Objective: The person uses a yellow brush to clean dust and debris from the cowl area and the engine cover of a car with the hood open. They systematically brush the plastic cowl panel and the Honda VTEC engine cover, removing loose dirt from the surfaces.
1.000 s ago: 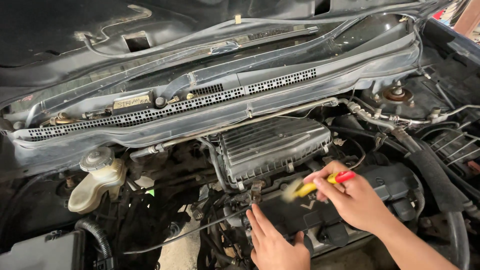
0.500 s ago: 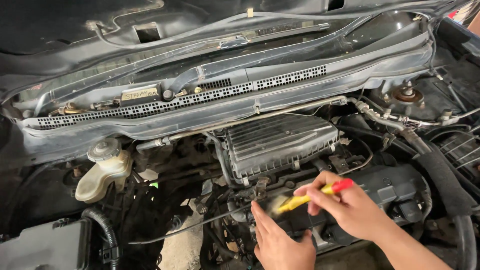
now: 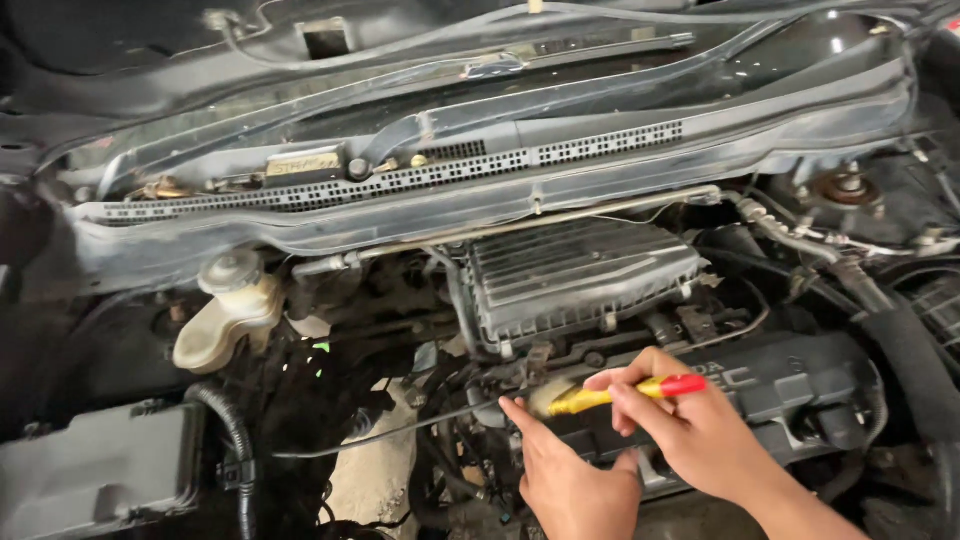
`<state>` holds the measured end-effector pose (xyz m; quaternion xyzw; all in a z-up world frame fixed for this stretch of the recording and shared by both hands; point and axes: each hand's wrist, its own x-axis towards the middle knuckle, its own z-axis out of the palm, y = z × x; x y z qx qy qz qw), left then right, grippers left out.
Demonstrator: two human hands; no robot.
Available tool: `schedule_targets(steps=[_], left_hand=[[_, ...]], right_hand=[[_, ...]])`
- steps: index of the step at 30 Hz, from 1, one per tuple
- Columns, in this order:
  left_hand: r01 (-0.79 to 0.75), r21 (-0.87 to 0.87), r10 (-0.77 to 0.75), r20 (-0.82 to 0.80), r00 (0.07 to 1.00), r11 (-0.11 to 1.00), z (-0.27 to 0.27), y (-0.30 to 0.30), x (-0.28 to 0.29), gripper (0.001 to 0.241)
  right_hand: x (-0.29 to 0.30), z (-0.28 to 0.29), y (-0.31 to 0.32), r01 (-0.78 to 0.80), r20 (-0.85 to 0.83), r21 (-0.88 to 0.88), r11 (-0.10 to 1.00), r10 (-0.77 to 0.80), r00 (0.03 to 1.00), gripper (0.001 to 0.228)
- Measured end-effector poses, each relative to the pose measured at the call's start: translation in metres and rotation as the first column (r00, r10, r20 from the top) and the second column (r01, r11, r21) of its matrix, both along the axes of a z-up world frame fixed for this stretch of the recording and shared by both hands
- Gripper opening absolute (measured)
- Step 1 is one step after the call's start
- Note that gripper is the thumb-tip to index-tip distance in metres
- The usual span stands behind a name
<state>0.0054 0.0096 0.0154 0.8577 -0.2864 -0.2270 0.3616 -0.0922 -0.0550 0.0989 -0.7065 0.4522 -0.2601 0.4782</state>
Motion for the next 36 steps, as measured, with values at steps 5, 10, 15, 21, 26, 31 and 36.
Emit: schedule_targets(steps=[5, 10, 15, 21, 26, 31, 36], left_hand=[[-0.105, -0.120, 0.092, -0.107, 0.990, 0.987, 0.017, -0.001, 0.000, 0.132], [-0.128, -0.047, 0.117, -0.196, 0.974, 0.991, 0.023, 0.001, 0.003, 0.133], [-0.165, -0.078, 0.123, -0.385, 0.915, 0.983, 0.037, 0.006, 0.029, 0.122], [-0.522, 0.023, 0.291, -0.851, 0.437, 0.852, 0.076, 0.012, 0.056, 0.070], [-0.671, 0.031, 0.250, -0.940, 0.232, 0.741, 0.092, 0.011, 0.058, 0.054], [-0.675, 0.043, 0.276, -0.930, 0.243, 0.737, 0.096, 0.015, 0.054, 0.050], [-0.680, 0.031, 0.286, -0.921, 0.266, 0.732, 0.107, 0.014, 0.052, 0.051]], right_hand=[[0.006, 0.002, 0.009, -0.030, 0.044, -0.049, 0.998, 0.033, 0.999, 0.012], [0.009, -0.014, 0.008, -0.003, 0.025, -0.297, 0.955, 0.011, 1.000, 0.010], [-0.005, 0.000, -0.001, -0.083, 0.087, 0.003, 0.997, 0.082, 0.993, 0.018], [-0.015, -0.005, -0.005, -0.020, 0.079, -0.209, 0.978, 0.038, 0.996, 0.010], [-0.018, 0.000, -0.005, -0.225, 0.210, -0.070, 0.972, 0.235, 0.949, 0.011], [-0.018, -0.001, -0.006, -0.277, 0.214, -0.002, 0.961, 0.271, 0.939, 0.011], [-0.016, 0.003, -0.011, -0.339, 0.226, 0.056, 0.939, 0.319, 0.920, 0.013]])
